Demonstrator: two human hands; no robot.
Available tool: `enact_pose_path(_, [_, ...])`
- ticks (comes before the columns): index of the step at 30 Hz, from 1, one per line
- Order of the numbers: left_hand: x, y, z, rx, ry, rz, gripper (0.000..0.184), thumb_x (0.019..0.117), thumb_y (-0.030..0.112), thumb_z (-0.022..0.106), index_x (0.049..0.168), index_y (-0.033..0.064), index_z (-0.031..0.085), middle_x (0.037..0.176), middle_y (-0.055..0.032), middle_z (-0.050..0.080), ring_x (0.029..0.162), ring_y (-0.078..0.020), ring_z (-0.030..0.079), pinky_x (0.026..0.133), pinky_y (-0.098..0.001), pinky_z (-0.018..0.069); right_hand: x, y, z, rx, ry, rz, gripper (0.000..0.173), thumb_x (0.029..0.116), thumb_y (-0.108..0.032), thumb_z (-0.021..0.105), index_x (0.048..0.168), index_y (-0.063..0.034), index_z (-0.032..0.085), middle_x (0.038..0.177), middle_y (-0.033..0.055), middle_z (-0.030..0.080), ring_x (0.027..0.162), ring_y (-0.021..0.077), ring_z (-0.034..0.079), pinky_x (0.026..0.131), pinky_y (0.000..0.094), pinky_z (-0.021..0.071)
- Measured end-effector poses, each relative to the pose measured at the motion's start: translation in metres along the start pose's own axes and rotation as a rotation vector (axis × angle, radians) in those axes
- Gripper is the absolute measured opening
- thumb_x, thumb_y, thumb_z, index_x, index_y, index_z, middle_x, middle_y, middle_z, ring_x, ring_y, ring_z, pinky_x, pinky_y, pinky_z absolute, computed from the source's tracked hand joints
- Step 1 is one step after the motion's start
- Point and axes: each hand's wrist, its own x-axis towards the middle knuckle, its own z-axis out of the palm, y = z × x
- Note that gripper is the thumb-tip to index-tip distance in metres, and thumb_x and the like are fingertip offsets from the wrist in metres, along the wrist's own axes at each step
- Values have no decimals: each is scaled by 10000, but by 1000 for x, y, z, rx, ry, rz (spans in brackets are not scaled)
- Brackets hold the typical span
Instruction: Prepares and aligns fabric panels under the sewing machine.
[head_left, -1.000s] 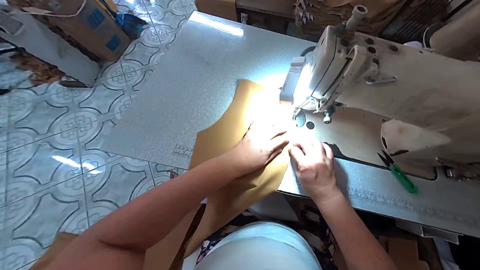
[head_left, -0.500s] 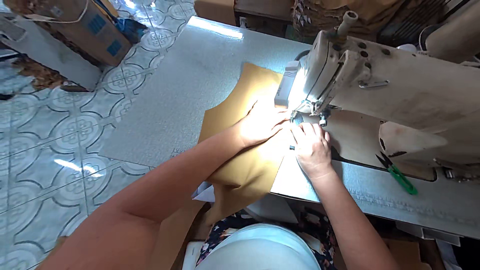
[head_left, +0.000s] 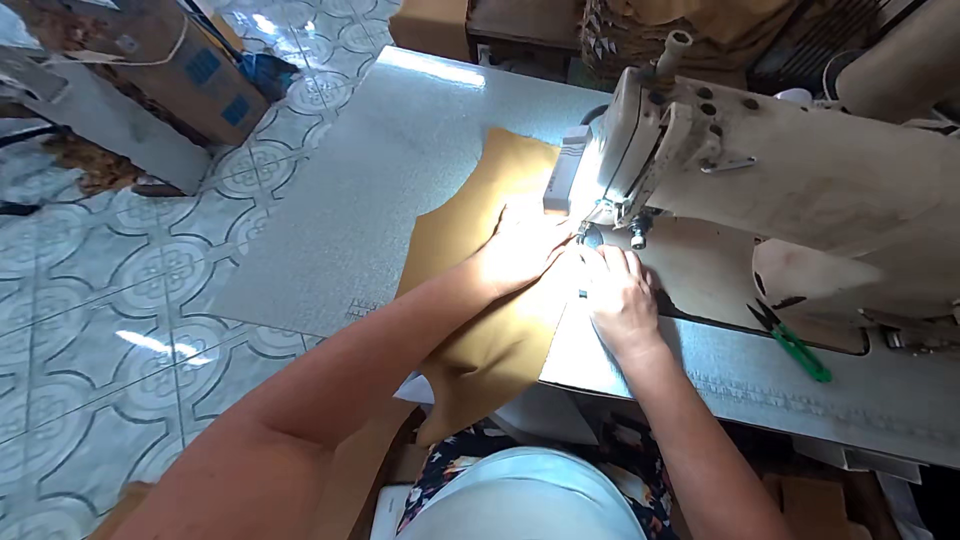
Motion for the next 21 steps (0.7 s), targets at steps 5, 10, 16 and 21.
enact_pose_path(5, [3,-3,-4,-36,16,-8,384,1080,273,395,1336,183,668,1360,-74,639,1356,-337,520,1077,-663,376,-56,-24,-9,137,30,-272,267,1000,-145,535,1093,-189,781,1171,11,761,1109,240,701,895,435,563])
enact_pose_path(10, [7,-4,-20,-141,-126,-116,395,1097,347,359,1369,281,638,1427,-29,599,1433,-327,450,1045,-858,184,-71,-24,-14,90,71,-228,240,971,-113,560,980,-183,789,1088,0,776,1021,240,711,836,411,562])
enact_pose_path(16, [5,-8,-20,-154,-152,-97,417,1091,368,362,1424,294,601,1491,-9,562,1474,-327,404,1078,-852,145,-72,-25,-12,72,99,-222,228,976,-115,566,945,-178,782,1068,1,775,1012,230,709,846,399,557])
enact_pose_path(21, [9,-12,-19,-120,-152,-111,437,1088,390,349,1457,332,575,1548,-56,501,1510,-325,351,1122,-827,99,-67,-27,-12,32,83,-191,224,975,-120,571,982,-170,789,1087,8,773,1028,244,708,833,407,563])
